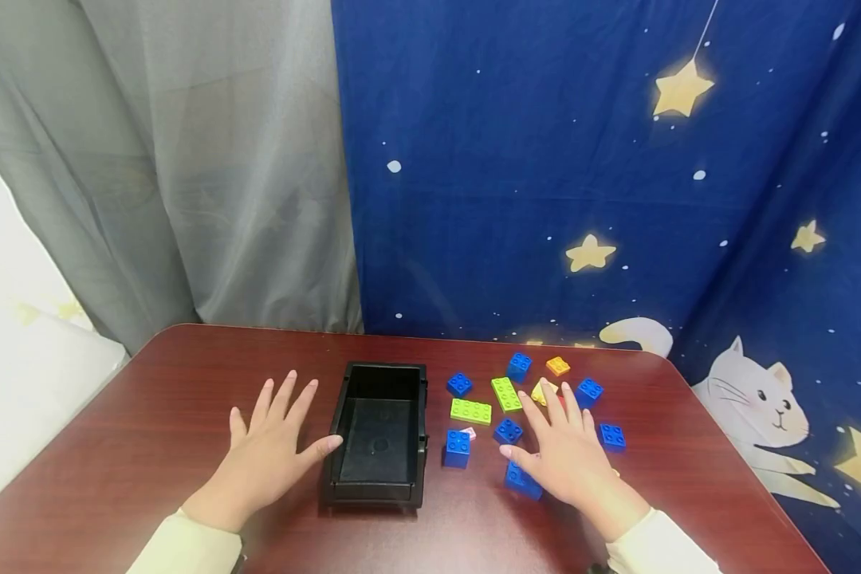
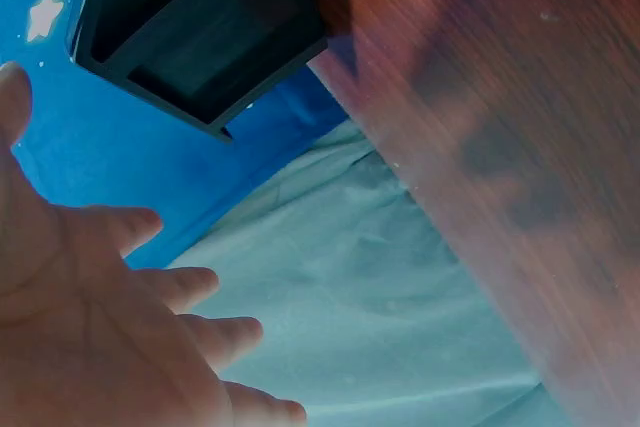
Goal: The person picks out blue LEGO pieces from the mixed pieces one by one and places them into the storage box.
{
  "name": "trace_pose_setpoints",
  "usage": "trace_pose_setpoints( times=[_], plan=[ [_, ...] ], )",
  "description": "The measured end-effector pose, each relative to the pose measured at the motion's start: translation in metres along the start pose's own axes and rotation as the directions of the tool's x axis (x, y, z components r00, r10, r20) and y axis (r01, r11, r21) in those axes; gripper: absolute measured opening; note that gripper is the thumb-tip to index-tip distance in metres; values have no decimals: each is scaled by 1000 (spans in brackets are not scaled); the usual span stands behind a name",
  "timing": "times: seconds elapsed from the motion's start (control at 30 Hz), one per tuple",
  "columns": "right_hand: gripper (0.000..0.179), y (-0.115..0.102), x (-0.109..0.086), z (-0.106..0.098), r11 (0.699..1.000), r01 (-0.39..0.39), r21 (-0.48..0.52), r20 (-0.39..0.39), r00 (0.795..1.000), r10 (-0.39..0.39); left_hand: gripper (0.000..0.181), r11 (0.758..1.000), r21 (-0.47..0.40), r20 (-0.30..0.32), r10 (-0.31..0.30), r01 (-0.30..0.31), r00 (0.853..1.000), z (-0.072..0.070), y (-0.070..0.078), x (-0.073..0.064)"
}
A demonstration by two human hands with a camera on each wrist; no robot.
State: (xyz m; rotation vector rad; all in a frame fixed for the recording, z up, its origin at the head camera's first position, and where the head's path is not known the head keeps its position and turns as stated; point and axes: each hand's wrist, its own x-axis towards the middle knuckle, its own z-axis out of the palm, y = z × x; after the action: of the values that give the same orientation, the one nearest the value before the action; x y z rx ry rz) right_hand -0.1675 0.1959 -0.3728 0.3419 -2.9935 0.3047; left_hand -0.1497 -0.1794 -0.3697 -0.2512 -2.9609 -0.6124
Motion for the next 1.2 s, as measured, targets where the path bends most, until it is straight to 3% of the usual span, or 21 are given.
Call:
trace_pose_setpoints(
  times=[0.17,0.4,0.77,1.03,1.2],
  plan=[
    [81,-1,-3,2,1000,16,5,-17,1000,-16,89,997,-75,-2,-11,11,1000,1,-1,1],
    [82,-1,-7,6,999,39,21,-50,998,-38,94,978,-194,37,-71,77,997,2,-2,4],
    [80,-1,-10,7,994,88,57,-115,990,-81,91,962,-253,57,-93,105,994,6,-3,11],
    [79,-4,-12,6,991,120,66,-169,980,-107,85,896,-394,152,-154,203,976,5,0,15],
    [76,-5,-13,4,989,120,87,-170,980,-104,81,862,-463,161,-147,206,976,6,3,18]
  ],
)
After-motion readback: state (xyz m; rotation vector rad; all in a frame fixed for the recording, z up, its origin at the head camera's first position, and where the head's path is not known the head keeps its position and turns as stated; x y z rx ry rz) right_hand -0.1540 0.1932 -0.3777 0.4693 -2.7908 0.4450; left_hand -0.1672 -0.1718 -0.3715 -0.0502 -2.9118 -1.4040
